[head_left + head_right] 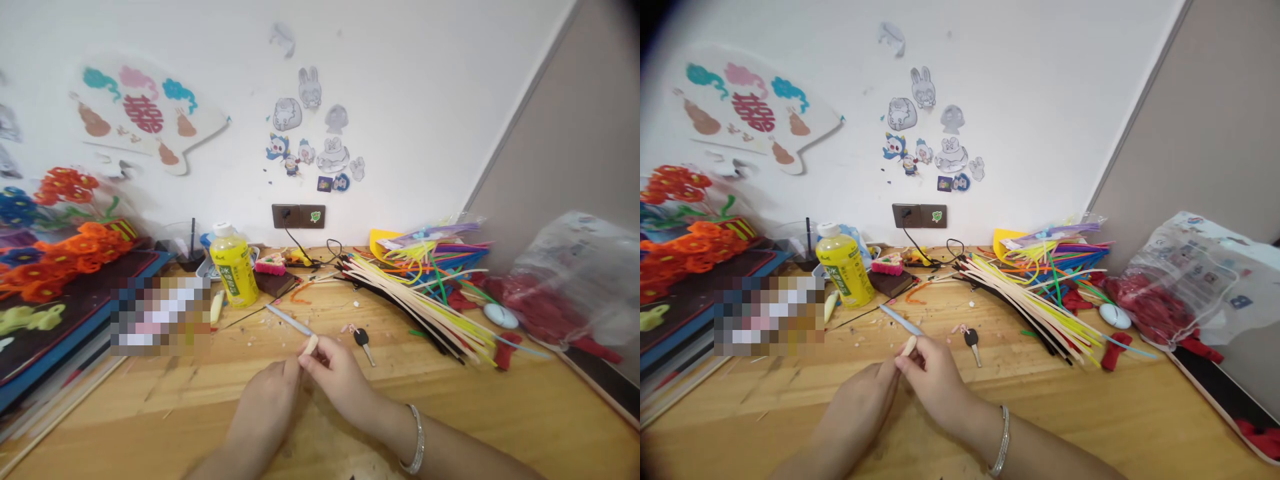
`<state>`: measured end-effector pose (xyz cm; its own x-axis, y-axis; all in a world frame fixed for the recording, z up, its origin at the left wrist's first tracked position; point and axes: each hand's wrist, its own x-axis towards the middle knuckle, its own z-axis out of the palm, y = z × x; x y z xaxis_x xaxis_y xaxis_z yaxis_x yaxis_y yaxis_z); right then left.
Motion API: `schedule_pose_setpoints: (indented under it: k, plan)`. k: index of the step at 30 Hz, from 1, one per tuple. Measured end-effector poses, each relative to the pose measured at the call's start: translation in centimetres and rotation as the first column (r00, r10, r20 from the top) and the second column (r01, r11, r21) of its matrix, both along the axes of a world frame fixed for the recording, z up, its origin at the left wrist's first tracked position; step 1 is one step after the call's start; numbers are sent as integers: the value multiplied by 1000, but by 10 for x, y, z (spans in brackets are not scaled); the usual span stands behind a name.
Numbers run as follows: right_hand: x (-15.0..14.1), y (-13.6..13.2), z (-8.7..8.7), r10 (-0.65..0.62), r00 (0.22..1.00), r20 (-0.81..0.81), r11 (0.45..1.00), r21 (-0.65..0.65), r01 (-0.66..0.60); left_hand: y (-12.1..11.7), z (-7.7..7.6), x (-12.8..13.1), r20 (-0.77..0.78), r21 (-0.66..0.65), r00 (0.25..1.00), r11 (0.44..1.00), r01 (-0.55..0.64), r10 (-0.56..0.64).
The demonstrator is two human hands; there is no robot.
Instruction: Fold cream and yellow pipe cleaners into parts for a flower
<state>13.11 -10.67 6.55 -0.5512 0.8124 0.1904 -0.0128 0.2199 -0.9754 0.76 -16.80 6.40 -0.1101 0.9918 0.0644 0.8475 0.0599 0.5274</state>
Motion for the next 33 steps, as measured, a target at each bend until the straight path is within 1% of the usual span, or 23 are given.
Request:
schedule_pose_setpoints:
  k: [2, 4, 6, 8, 9, 10, 12, 14, 15, 17, 19, 24, 26, 30, 31, 33]
  plan:
    - [0, 1, -1, -46, 997, 59, 995, 90, 40, 0, -1, -1, 5, -10, 1000, 1000, -5, 5]
    - [0, 2, -2, -71, 993, 92, 988, 142, 57, 1, -2, -1, 23, -27, 1000, 1000, -8, 9]
    - [1, 3, -2, -85, 990, 112, 985, 158, 66, 2, -1, 0, 60, -43, 998, 999, 3, -1]
    - [1, 4, -2, -101, 985, 139, 983, 168, 77, 3, 0, 1, 106, -48, 994, 998, 39, -34]
    - [1, 5, -2, -110, 982, 152, 981, 175, 83, 3, 0, 2, 143, -40, 988, 997, 63, -57]
    - [1, 5, -1, -119, 980, 161, 979, 181, 89, 3, 0, 3, 214, -25, 974, 996, 82, -75]
    - [1, 6, -2, -123, 981, 151, 981, 170, 96, 4, -1, 5, 404, 10, 911, 997, 82, -79]
    - [1, 6, -3, -78, 993, 89, 993, 98, 69, 5, -5, 6, 568, 19, 821, 999, 46, -49]
    - [0, 6, -4, -43, 998, 44, 998, 42, 41, 6, -8, 7, 616, 10, 788, 1000, 28, -28]
    - [-1, 5, -7, 10, 999, -47, 998, -60, -13, 8, -12, 7, 647, -12, 763, 1000, 15, -4]
    - [-2, 4, -9, 22, 996, -87, 994, -105, -31, 9, -16, 7, 678, -25, 735, 1000, 9, 10]
    - [-3, 6, -12, -25, 1000, -5, 996, -84, 24, 9, -17, 6, 740, -41, 672, 999, 9, 24]
    - [-2, 9, -13, 3, 1000, -2, 997, -81, -4, 9, -15, 5, 777, -83, 629, 996, 40, 39]
    - [2, 16, -11, 88, 996, -17, 994, -69, -89, 11, -7, 3, 845, -171, 530, 975, 142, 71]
    - [3, 16, -9, 88, 996, -2, 995, -43, -88, 11, -6, 2, 857, -183, 509, 969, 166, 75]
    - [4, 17, -6, 62, 996, 63, 996, 63, -66, 13, -4, 0, 875, -198, 477, 959, 203, 80]
